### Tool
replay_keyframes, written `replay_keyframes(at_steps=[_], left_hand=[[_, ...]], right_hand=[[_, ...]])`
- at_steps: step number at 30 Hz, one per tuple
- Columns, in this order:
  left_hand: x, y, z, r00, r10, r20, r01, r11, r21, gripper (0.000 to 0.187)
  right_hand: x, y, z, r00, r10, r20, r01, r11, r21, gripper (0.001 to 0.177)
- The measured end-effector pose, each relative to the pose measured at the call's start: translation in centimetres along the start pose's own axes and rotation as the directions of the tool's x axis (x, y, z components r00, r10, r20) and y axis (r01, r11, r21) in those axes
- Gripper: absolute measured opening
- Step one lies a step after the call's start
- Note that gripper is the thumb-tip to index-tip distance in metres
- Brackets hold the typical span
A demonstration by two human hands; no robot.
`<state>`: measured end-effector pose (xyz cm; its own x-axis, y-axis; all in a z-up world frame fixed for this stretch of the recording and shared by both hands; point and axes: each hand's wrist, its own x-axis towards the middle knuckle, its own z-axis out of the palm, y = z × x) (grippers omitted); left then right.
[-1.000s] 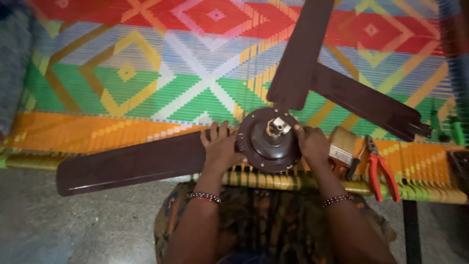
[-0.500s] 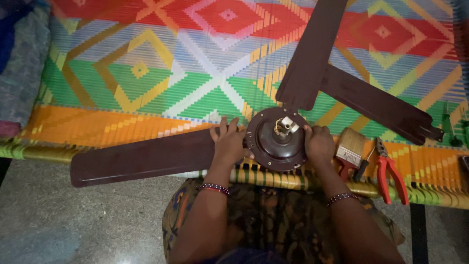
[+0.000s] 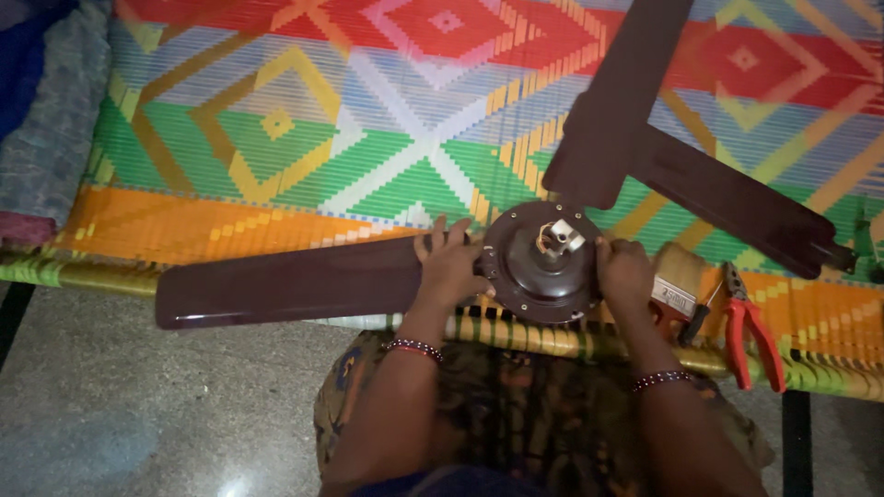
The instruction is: The person wipes a fan blade with a brush, then attaches it to the fan motor housing and secures it with a screwdriver. The person repeats the process for a second blade, tightening screws to complete the assembly.
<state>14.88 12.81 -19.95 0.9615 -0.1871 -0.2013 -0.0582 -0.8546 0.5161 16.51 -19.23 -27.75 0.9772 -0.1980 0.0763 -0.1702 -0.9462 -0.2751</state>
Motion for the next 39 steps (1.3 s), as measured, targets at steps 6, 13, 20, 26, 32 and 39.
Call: replay_keyframes(at_steps=[6,13,20,26,32,39], left_hand=[[-0.3,0.5,0.3,1.000,0.009,0.029,-0.010,1.000,0.022,0.081],[0.7,0.0,1.1,0.998,-0.052,0.046,0.052,0.999,0.011,0.088],[0.8,-0.6,1.1,0.999,-0.038,0.010,0.038,0.999,0.014,0.079],[0.3,0.0,0.0,0.999,-0.053,0.004,0.053,0.999,0.012,0.071],[0.1,0.6,-0.5,0.998,-0.070,0.008,0.070,0.997,0.027,0.071],[0.4,0.8,-0.5,0.998,-0.065,-0.025,0.066,0.997,0.036,0.068]], right_hand=[[0.2,0.4,-0.5,1.000,0.000,-0.030,-0.001,1.000,-0.015,0.046],[0.4,0.6,-1.6,0.998,-0.008,0.057,0.005,0.999,0.037,0.046],[1.3,2.2,-2.1,0.991,0.055,0.122,-0.091,0.945,0.316,0.041],[1.8,2.3,-2.5,0.911,0.265,0.315,-0.412,0.598,0.687,0.027],[2.0,-0.2,-5.3,0.963,0.226,0.146,-0.190,0.188,0.964,0.019],[-1.1,-6.4,-10.8,0.979,0.155,-0.135,0.056,0.431,0.901,0.011]])
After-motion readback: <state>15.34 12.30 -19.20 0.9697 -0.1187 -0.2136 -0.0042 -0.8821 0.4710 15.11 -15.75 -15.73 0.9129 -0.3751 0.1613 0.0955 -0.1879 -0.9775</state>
